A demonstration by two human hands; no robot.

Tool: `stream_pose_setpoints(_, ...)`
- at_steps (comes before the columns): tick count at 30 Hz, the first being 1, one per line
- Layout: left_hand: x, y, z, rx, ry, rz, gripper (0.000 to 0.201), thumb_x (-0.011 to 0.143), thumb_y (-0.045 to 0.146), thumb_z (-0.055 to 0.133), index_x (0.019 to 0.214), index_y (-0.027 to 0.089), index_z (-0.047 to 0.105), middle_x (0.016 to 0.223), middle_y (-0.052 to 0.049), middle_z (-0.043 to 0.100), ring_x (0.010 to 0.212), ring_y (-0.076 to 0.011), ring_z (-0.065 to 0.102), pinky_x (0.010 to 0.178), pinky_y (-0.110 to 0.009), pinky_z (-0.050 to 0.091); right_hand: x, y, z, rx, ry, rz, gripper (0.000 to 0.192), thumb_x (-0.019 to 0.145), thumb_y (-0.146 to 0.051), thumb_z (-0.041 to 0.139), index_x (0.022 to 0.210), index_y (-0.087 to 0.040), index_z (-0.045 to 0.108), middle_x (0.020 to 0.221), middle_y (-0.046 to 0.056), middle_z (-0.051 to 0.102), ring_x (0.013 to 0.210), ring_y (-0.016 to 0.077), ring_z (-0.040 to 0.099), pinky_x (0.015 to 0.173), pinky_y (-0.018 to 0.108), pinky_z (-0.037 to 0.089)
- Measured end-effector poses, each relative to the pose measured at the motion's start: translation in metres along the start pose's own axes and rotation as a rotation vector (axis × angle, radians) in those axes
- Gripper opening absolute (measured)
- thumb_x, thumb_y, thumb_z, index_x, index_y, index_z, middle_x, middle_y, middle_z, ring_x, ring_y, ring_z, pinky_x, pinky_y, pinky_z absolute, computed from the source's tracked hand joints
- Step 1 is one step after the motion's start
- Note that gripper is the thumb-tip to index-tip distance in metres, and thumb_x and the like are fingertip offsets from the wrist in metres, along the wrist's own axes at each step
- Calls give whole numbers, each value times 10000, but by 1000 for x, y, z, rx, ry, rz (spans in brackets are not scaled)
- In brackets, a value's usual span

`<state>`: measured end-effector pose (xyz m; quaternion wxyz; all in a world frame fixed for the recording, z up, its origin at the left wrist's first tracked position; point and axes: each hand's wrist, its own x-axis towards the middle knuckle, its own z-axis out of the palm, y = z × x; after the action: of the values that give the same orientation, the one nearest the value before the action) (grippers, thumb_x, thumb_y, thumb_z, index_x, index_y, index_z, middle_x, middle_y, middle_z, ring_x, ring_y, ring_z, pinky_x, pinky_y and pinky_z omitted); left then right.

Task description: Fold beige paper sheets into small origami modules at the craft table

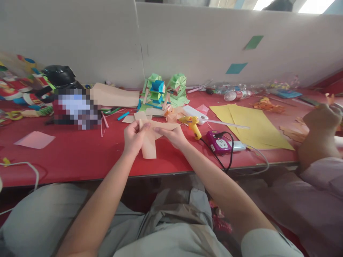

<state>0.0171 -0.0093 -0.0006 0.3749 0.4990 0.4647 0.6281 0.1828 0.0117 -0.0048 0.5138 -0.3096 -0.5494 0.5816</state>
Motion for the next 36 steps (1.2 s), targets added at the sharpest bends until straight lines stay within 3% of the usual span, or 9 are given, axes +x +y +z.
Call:
stream_pose_setpoints(16, -2, -1, 3, -13, 33, 7, 353, 712, 489, 833, 832, 177, 722, 734, -22, 689, 676, -160, 626, 628, -251, 488, -2, -4, 3, 114, 31, 42, 338, 657, -424, 878, 886, -186, 803, 997, 64, 791, 996, 284, 727, 885, 420, 605)
stream_pose_setpoints(21, -1, 8, -1, -1, -32, 45, 297, 733, 452, 827, 789, 180, 721, 714, -8, 672, 676, -151, 616, 621, -240, 483, -2, -4, 0, 37, 61, -34, 285, 679, -410, 864, 848, -188, 807, 957, 58, 793, 963, 271, 731, 877, 409, 598)
stream_pose_setpoints(26, 4, 23, -15, 77, -158, 118, 259, 757, 433, 811, 821, 184, 775, 832, -42, 753, 771, -182, 680, 715, -267, 541, -1, -8, -7, -54, 76, -114, 253, 724, -410, 831, 862, -199, 815, 947, 51, 794, 957, 260, 727, 873, 396, 588)
stream_pose_setpoints(36, 5, 34, -23, 227, -66, 247, 232, 707, 413, 852, 812, 209, 818, 811, -45, 787, 752, -213, 733, 700, -305, 609, 1, -8, -14, -219, 56, -329, 125, 819, -353, 760, 827, -244, 820, 914, 24, 789, 910, 231, 724, 827, 361, 574)
